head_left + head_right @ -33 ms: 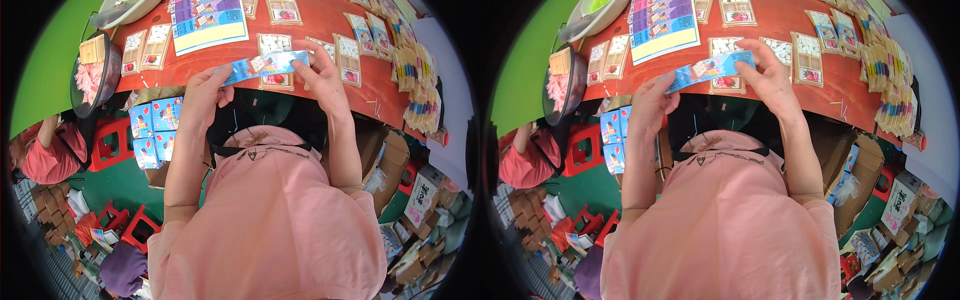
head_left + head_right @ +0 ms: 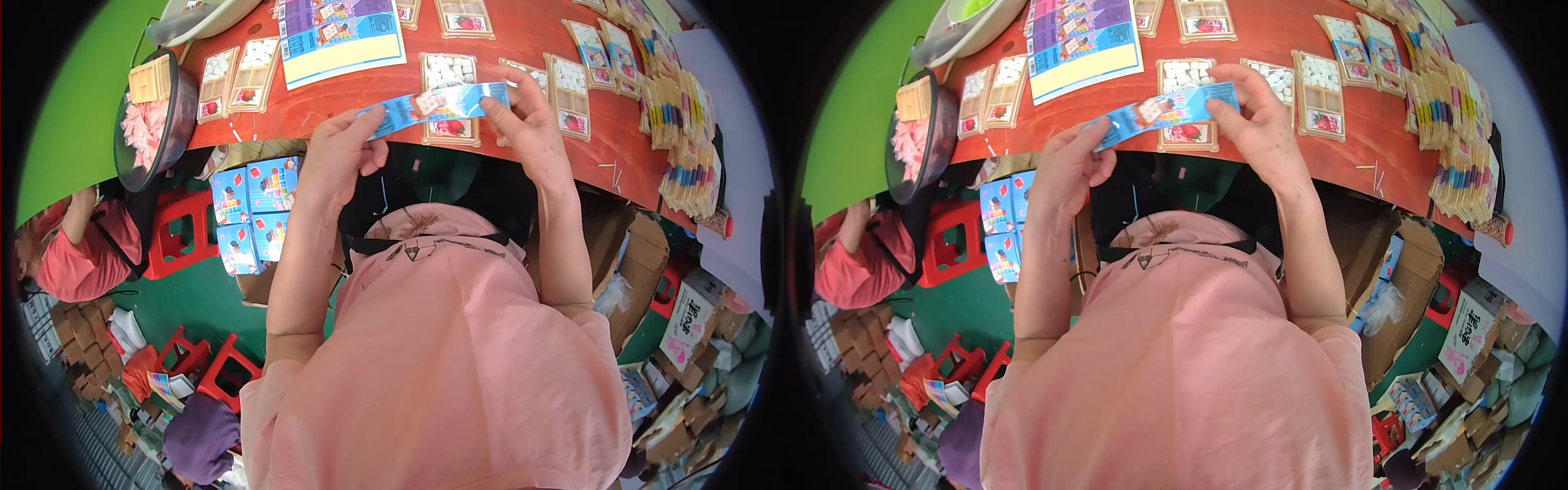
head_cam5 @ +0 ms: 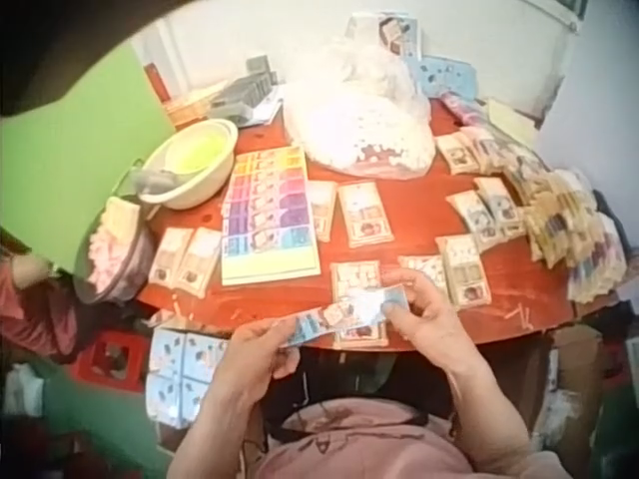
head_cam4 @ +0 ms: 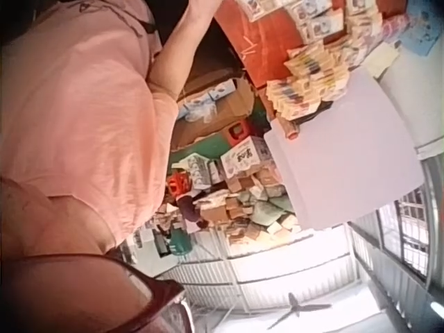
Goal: Peeling stickers from a large sheet and applying them to individual plastic containers filled with white items.
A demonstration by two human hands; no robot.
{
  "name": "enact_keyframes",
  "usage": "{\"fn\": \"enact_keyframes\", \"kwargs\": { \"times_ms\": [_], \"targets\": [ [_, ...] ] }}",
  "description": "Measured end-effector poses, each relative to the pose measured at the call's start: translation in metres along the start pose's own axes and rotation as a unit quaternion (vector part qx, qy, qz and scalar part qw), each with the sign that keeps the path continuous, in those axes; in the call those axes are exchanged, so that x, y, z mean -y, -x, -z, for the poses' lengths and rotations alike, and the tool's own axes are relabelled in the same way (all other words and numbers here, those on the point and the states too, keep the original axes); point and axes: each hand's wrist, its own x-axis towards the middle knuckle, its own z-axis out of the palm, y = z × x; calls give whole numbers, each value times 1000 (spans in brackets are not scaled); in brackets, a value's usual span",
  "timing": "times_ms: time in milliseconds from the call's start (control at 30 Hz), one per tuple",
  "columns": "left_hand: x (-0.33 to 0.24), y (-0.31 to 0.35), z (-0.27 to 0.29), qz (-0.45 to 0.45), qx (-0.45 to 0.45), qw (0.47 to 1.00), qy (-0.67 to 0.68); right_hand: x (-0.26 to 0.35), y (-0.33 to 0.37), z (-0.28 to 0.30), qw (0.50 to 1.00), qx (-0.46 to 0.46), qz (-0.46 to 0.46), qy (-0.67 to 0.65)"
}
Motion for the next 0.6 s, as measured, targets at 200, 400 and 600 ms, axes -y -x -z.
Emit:
{"fn": "enact_keyframes", "kwargs": {
  "times_ms": [200, 400, 600],
  "targets": [
    [4, -29, -13, 64, 26, 995, -70, -14, 5, 12, 996, -63, 13, 57],
    [-4, -34, -35, -50, -60, 984, -161, -16, 9, 10, 986, -99, -16, 135],
    [20, -42, -34, -97, -70, 979, -167, -37, 3, 9, 924, -128, 159, 323]
  ]
}}
